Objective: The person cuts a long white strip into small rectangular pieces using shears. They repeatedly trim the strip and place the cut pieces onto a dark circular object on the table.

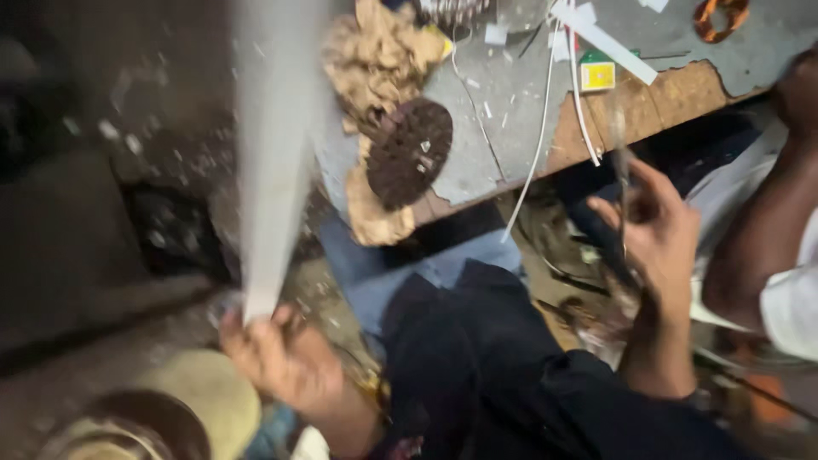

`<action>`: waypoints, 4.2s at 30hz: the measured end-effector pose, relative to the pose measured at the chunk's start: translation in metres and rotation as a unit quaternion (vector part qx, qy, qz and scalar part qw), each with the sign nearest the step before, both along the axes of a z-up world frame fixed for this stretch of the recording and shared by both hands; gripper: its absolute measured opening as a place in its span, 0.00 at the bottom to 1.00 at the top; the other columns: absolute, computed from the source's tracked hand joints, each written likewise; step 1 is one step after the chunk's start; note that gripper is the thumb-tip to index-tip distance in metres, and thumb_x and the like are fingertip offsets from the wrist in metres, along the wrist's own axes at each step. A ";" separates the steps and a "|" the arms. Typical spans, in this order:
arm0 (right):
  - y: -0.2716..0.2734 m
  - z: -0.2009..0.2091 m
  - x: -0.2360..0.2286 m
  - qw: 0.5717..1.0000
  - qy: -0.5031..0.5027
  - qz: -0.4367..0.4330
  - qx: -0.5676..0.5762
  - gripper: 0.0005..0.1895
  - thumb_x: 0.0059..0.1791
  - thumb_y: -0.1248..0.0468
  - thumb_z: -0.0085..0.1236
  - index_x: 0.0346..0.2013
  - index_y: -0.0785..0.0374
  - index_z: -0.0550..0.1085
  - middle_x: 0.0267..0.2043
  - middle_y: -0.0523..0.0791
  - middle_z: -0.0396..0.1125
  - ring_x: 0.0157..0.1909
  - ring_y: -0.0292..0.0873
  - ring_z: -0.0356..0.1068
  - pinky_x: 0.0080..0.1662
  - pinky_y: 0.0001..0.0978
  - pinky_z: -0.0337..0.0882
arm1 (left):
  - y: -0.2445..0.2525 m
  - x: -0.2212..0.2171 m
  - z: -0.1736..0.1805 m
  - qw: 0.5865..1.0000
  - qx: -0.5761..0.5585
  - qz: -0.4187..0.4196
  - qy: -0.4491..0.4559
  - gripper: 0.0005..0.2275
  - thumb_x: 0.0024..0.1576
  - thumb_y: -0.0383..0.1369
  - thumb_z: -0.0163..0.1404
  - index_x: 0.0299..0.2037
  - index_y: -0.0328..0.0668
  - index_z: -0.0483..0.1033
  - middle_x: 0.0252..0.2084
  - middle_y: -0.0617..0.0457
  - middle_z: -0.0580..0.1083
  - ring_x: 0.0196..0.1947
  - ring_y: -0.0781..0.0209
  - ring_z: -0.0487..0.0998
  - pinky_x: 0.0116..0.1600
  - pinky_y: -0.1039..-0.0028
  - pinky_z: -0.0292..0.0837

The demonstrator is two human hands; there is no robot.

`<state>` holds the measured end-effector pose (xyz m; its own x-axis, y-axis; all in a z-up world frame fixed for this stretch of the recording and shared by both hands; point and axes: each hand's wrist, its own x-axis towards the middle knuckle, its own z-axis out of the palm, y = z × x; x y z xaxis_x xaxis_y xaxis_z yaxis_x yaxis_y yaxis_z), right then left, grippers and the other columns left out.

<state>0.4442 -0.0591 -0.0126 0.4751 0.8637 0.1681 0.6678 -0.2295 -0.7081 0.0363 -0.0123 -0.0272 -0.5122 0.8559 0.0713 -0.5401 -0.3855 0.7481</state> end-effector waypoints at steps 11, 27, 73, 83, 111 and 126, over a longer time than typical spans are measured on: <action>-0.068 -0.107 0.020 0.909 0.386 0.019 0.156 0.44 0.59 0.69 0.62 0.81 0.61 0.43 0.32 0.45 0.65 0.22 0.36 0.62 0.24 0.24 0.61 | 0.042 0.168 -0.032 0.954 -0.164 -0.251 0.022 0.10 0.62 0.20 0.55 0.53 0.23 0.76 0.47 0.44 0.78 0.42 0.59 0.82 0.47 0.72 0.84; -0.063 -0.165 -0.019 0.824 0.432 0.346 -0.123 0.60 0.46 0.49 0.72 0.81 0.67 0.46 0.33 0.43 0.66 0.33 0.35 0.66 0.41 0.24 0.68 | 0.039 0.153 -0.052 0.952 -0.174 -0.236 0.091 0.12 0.63 0.23 0.58 0.55 0.28 0.78 0.46 0.48 0.81 0.44 0.66 0.84 0.49 0.78 0.82; 0.021 -0.023 -0.025 0.913 0.282 0.267 -0.128 0.34 0.44 0.69 0.66 0.65 0.65 0.69 0.35 0.49 0.74 0.35 0.43 0.73 0.37 0.31 0.73 | 0.030 0.120 -0.048 0.934 -0.176 -0.301 0.080 0.11 0.59 0.21 0.57 0.51 0.25 0.78 0.41 0.46 0.81 0.41 0.60 0.84 0.48 0.73 0.83; 0.129 0.034 -0.029 0.964 -0.145 0.204 -0.092 0.41 0.38 0.53 0.75 0.61 0.66 0.70 0.36 0.56 0.72 0.37 0.60 0.72 0.39 0.51 0.70 | 0.029 0.127 -0.057 0.895 -0.147 -0.408 -0.102 0.06 0.63 0.26 0.53 0.47 0.33 0.77 0.45 0.48 0.77 0.46 0.57 0.81 0.52 0.66 0.80; 0.088 0.017 -0.113 0.885 0.074 0.450 0.096 0.20 0.40 0.70 0.69 0.47 0.67 0.80 0.46 0.51 0.75 0.46 0.47 0.77 0.48 0.33 0.76 | 0.049 0.092 -0.037 0.896 -0.179 -0.408 -0.001 0.04 0.61 0.23 0.54 0.42 0.36 0.72 0.27 0.49 0.76 0.19 0.67 0.77 0.22 0.80 0.72; 0.150 0.017 -0.142 0.943 0.047 0.225 0.240 0.09 0.50 0.72 0.71 0.44 0.67 0.80 0.45 0.49 0.75 0.46 0.45 0.77 0.49 0.31 0.75 | 0.131 0.102 -0.001 0.935 -0.068 -0.309 0.159 0.20 0.67 0.29 0.51 0.67 0.24 0.67 0.66 0.41 0.71 0.66 0.57 0.71 0.71 0.71 0.64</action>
<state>0.3026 0.0910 0.0046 0.1111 0.8160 0.5673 0.5509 0.4245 -0.7185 0.1378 0.1190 -0.0282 0.1115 0.9938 0.0048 -0.3699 0.0370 0.9283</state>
